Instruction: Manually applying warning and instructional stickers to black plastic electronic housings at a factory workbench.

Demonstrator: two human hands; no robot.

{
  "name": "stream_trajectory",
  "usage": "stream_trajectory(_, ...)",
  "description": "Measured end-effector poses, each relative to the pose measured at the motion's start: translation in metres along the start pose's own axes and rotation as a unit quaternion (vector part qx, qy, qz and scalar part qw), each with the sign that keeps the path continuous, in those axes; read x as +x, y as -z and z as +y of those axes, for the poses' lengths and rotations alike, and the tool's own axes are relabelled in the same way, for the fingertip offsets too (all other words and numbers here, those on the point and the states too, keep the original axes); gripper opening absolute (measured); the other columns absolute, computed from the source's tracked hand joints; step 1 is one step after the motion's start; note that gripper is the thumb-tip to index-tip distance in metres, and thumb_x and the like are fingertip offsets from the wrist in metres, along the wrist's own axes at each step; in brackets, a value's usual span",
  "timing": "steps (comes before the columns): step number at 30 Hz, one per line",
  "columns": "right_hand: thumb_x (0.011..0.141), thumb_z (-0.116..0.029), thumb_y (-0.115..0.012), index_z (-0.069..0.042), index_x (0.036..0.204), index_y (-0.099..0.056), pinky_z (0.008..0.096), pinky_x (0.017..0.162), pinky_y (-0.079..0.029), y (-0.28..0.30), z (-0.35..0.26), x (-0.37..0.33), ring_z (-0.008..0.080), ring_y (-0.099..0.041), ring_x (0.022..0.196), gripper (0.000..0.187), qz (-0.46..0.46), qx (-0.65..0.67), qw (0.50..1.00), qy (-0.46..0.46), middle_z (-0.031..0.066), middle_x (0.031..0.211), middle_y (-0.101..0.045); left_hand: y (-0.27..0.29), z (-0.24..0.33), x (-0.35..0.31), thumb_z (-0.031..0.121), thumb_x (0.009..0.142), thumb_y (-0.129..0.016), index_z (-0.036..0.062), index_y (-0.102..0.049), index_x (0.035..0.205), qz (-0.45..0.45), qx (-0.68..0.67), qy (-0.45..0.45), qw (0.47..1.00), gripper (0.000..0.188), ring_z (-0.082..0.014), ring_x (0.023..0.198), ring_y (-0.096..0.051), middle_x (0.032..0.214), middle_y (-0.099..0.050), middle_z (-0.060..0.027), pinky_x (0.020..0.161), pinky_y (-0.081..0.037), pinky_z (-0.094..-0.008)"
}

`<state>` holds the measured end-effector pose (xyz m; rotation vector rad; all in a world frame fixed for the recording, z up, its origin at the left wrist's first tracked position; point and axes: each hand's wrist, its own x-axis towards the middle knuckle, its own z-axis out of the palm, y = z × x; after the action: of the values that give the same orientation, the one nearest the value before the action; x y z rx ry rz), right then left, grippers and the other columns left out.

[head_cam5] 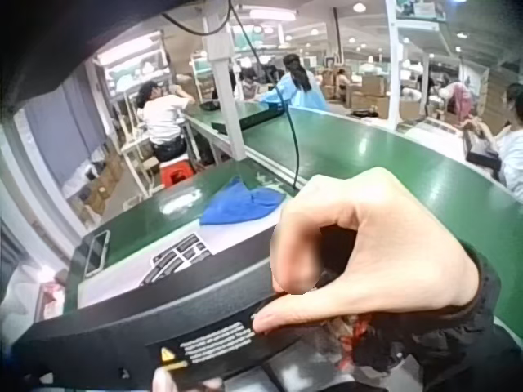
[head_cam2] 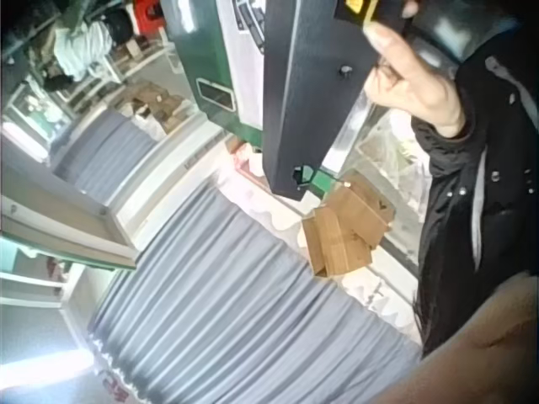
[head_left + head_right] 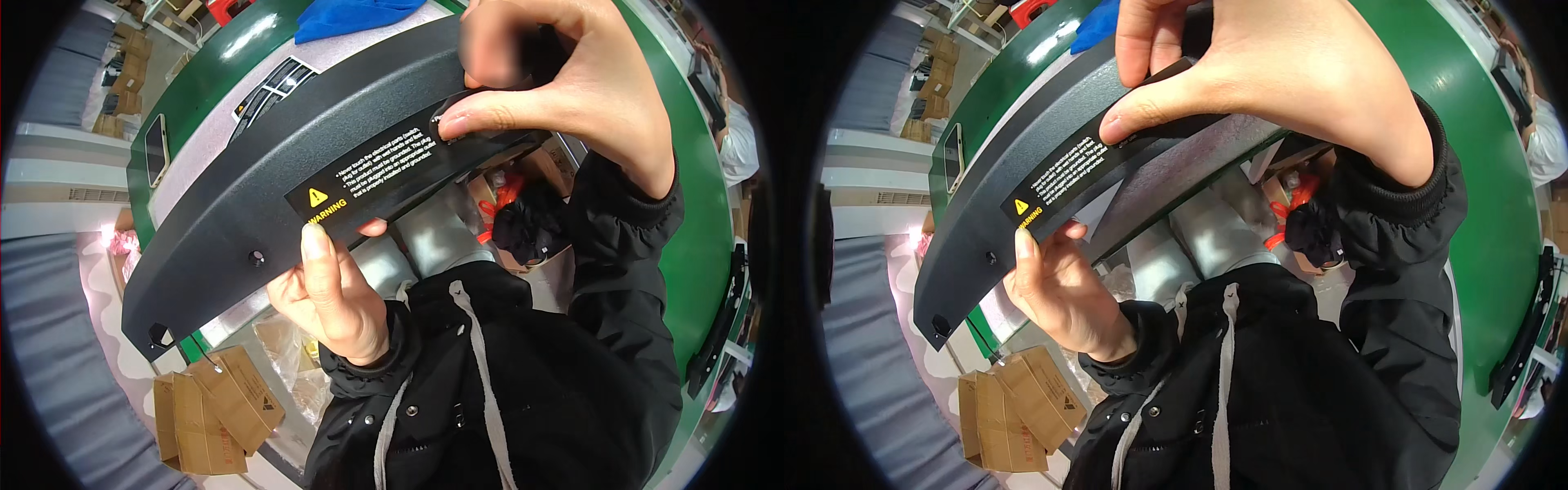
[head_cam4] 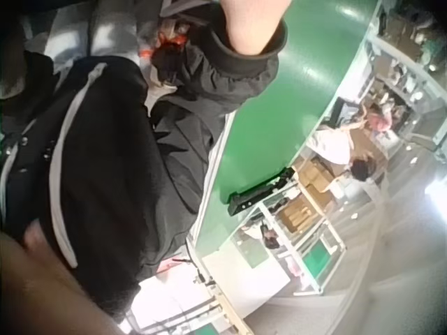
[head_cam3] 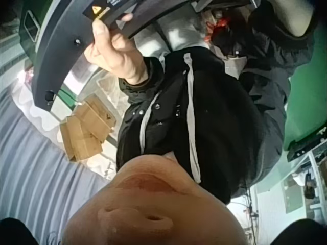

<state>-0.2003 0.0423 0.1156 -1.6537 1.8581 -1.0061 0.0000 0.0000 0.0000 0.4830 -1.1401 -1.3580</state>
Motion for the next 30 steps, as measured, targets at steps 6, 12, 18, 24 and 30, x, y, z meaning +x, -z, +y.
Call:
stream_trajectory(6, 0.07, -0.023, -0.078, -0.005, 0.07, -0.061, 0.0247, 0.06, -0.042, 0.002, 0.001, -0.008, 0.0102, -0.054, 0.058, 0.025, 0.034, -0.172, 0.98, 0.09, 0.0004, 0.065, -0.057, -0.007, -0.007, -0.006, 0.005, 0.086, -0.047, -0.0067, -0.052, 0.108, 0.037, -0.019, 0.01, 0.999, 0.025, -0.0236, 0.077, -0.062, 0.102, -0.059, -0.0182, 0.057, -0.055, -0.033)
stream_trajectory(12, 0.073, -0.018, -0.074, -0.003, 0.073, -0.062, 0.0266, 0.063, -0.042, -0.02, 0.007, -0.036, 0.0133, -0.055, 0.064, 0.019, 0.265, -0.396, 0.875, 0.091, 0.0039, 0.066, -0.059, -0.006, -0.007, -0.007, 0.005, 0.086, -0.048, -0.007, -0.055, 0.104, 0.044, -0.034, 0.001, 0.998, 0.023, -0.0222, 0.078, -0.062, 0.1, -0.06, -0.0176, 0.058, -0.054, -0.0327)
stream_trajectory(18, 0.096, -0.045, -0.025, -0.011, 0.117, -0.058, 0.0345, 0.099, -0.031, -0.124, 0.031, -0.021, 0.0128, -0.05, 0.116, 0.052, 0.231, -0.2, 0.872, 0.383, 0.0041, 0.124, -0.056, -0.005, -0.006, -0.012, 0.016, 0.088, -0.049, -0.0076, -0.058, 0.101, -0.011, 0.003, 0.059, 0.998, 0.028, -0.0177, 0.075, -0.059, 0.091, -0.063, -0.013, 0.065, -0.047, -0.0281)
stream_trajectory(24, 0.098, -0.041, -0.021, -0.011, 0.121, -0.056, 0.0327, 0.101, -0.028, -0.096, 0.08, -0.037, 0.0152, -0.052, 0.115, 0.052, 0.264, -0.372, 0.847, 0.273, 0.0048, 0.121, -0.058, -0.017, -0.015, -0.005, 0.018, 0.088, -0.051, -0.0072, -0.055, 0.107, 0.04, 0.035, 0.024, 0.998, 0.032, -0.0182, 0.082, -0.059, 0.098, -0.062, -0.0129, 0.073, -0.047, -0.0299)
stream_trajectory(30, 0.097, -0.042, -0.02, 0.004, 0.118, -0.053, 0.0358, 0.1, -0.03, -0.035, 0.095, -0.036, 0.0305, -0.051, 0.115, 0.06, 0.407, -0.29, 0.84, 0.212, 0.0192, 0.118, -0.057, -0.024, -0.006, -0.001, 0.012, 0.086, -0.053, -0.0054, -0.056, 0.104, 0.096, -0.026, 0.014, 0.995, 0.025, -0.0155, 0.087, -0.058, 0.1, -0.061, -0.0106, 0.076, -0.046, -0.0278)
